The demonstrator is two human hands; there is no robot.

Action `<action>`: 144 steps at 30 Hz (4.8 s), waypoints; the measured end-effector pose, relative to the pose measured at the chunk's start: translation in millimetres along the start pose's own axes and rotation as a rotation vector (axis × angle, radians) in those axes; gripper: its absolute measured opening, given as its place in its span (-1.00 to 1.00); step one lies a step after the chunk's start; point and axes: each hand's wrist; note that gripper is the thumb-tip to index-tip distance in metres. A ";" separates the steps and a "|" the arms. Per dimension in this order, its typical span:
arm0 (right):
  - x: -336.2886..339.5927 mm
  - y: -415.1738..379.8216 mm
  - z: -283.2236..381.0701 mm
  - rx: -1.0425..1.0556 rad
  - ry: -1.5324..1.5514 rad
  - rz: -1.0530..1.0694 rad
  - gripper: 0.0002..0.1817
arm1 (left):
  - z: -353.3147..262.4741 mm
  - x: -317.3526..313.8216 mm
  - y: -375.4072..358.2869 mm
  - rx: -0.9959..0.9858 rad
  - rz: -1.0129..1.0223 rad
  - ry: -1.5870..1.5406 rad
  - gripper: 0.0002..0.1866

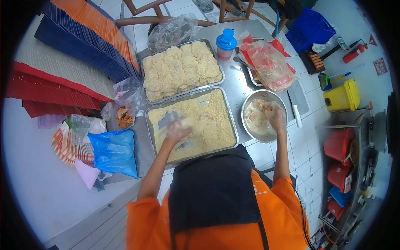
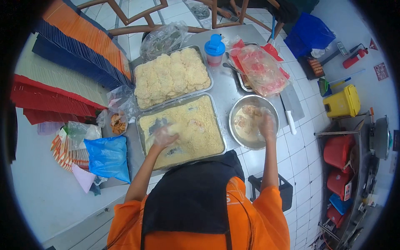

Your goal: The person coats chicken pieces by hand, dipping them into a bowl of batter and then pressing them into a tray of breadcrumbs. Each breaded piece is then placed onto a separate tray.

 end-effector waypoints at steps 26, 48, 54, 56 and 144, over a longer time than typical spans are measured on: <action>-50.6 23.2 -29.2 0.145 -0.527 0.086 -0.50 | -98.4 -54.6 68.0 -0.107 -0.113 0.428 -0.02; -5.4 22.0 8.8 -0.158 -0.091 0.265 -0.55 | -93.4 27.5 52.7 -0.144 0.395 0.183 -0.50; -3.1 13.4 2.5 -0.194 0.134 0.138 -0.51 | -100.6 -22.0 74.9 -0.416 -0.075 0.220 -0.45; 6.5 9.6 10.0 -0.264 0.303 0.159 -0.53 | -101.4 -44.0 75.9 -0.369 -0.114 0.310 -0.40; -4.8 -26.5 21.0 -0.325 0.727 0.105 -0.47 | -27.2 5.3 -36.9 0.133 0.060 0.170 -0.51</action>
Point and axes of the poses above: each hand's wrist, its own y-axis towards the middle knuckle, its own x-axis out of the back of the hand, z = x × y, and after that the axes turned 1 degree about y, right-handed
